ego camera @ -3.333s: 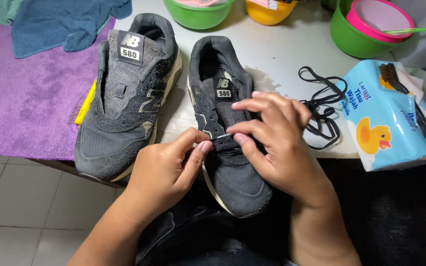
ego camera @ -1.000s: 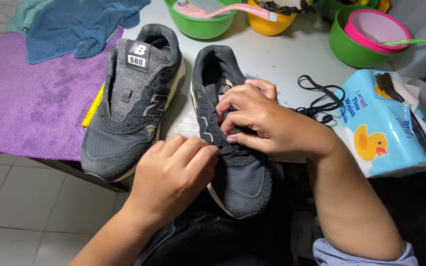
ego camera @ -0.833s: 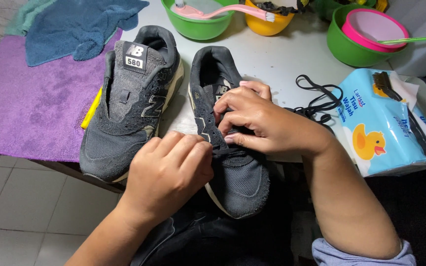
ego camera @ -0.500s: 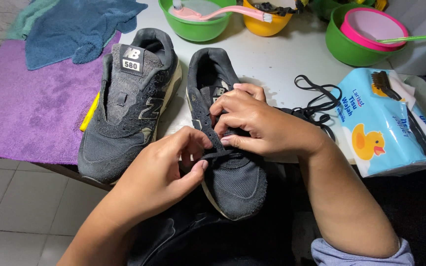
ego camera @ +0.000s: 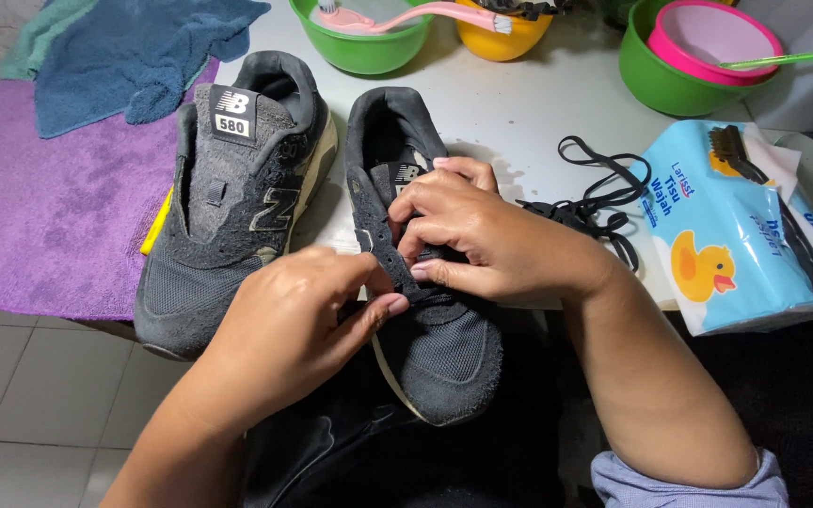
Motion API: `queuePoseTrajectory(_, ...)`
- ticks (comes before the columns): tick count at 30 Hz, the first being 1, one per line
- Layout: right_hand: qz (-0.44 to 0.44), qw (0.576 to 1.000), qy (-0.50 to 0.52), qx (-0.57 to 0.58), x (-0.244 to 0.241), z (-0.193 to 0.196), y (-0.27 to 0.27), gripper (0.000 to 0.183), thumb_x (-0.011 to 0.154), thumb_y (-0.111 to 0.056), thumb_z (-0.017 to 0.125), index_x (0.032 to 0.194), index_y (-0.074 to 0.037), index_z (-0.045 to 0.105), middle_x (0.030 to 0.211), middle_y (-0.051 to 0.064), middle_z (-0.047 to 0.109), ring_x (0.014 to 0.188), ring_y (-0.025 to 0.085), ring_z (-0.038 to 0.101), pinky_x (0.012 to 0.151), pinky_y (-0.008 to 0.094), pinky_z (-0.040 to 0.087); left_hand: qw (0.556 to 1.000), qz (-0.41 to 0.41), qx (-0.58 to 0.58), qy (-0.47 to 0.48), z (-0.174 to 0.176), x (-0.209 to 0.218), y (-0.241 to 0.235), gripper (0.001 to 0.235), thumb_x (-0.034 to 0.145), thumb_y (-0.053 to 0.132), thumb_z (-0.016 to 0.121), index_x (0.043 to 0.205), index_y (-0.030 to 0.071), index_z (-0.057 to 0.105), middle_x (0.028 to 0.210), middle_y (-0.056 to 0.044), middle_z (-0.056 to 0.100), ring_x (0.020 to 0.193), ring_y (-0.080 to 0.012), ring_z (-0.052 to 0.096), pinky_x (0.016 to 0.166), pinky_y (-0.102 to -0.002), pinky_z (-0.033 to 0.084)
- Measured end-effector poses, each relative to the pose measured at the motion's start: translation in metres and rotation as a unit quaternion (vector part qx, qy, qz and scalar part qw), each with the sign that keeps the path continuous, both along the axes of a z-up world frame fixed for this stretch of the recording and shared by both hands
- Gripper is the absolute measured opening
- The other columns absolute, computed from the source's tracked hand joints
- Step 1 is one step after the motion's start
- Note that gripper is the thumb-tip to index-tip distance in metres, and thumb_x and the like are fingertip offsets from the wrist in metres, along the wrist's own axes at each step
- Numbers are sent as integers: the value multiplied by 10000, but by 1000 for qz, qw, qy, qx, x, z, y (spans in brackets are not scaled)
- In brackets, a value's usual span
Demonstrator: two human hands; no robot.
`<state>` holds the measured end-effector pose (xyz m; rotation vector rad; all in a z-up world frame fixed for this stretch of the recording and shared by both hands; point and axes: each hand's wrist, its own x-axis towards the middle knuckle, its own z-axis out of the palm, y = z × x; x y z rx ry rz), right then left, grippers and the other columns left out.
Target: The person removes the insole from a gray sneaker and then proceeds to thread a black shoelace through the eyelets of the shoe. They pull the lace through the holes and adjust the tension to secure the lacing.
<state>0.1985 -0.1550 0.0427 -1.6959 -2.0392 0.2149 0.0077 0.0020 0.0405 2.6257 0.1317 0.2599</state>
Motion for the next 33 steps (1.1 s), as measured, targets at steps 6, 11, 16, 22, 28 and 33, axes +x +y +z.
queuePoseTrajectory(6,-26,999,-5,37,-13,7,-5,85,953,-137,625,1031,-126,655,1204,24,608,1289,226,497,1201,570,129,960,-181,65,-205,8,13,10,63,1021,136,563,1010,79,587,1296,-114,574,806,-292,546,723,-431,451)
queuePoseTrajectory(11,-127,983,11,132,-15,18,-20,59,981,-120,657,939,-149,685,1132,-21,620,1362,293,525,1194,470,238,958,-230,27,-168,8,18,20,95,982,61,619,952,50,529,1119,-100,577,809,-300,540,741,-410,470)
queuePoseTrajectory(16,-282,898,-95,325,75,11,-77,26,1110,70,652,1087,67,643,1190,230,591,1187,396,570,1111,493,426,952,-262,-6,-159,11,16,26,91,1015,91,567,974,20,528,1131,-143,552,938,-324,551,812,-412,466)
queuePoseTrajectory(22,-342,885,-146,282,18,23,-54,204,991,84,662,1183,77,731,1378,231,536,1336,434,530,1153,545,352,954,-263,-21,-143,9,13,26,69,1015,86,522,980,27,530,1139,-142,551,939,-322,543,811,-412,457)
queuePoseTrajectory(28,-168,979,-90,77,-33,19,-16,144,962,-280,644,1025,-194,742,1473,63,537,1467,347,343,1142,570,159,947,-280,-40,-154,9,14,26,163,1046,72,419,941,51,541,1141,-125,580,947,-297,560,824,-386,440)
queuePoseTrajectory(33,-98,993,-64,-13,-23,13,-5,102,951,-254,640,991,-171,683,1500,89,511,1499,346,280,1134,604,130,950,-264,-47,-161,5,11,27,160,1054,62,425,940,48,536,1126,-115,591,947,-295,564,818,-379,462)
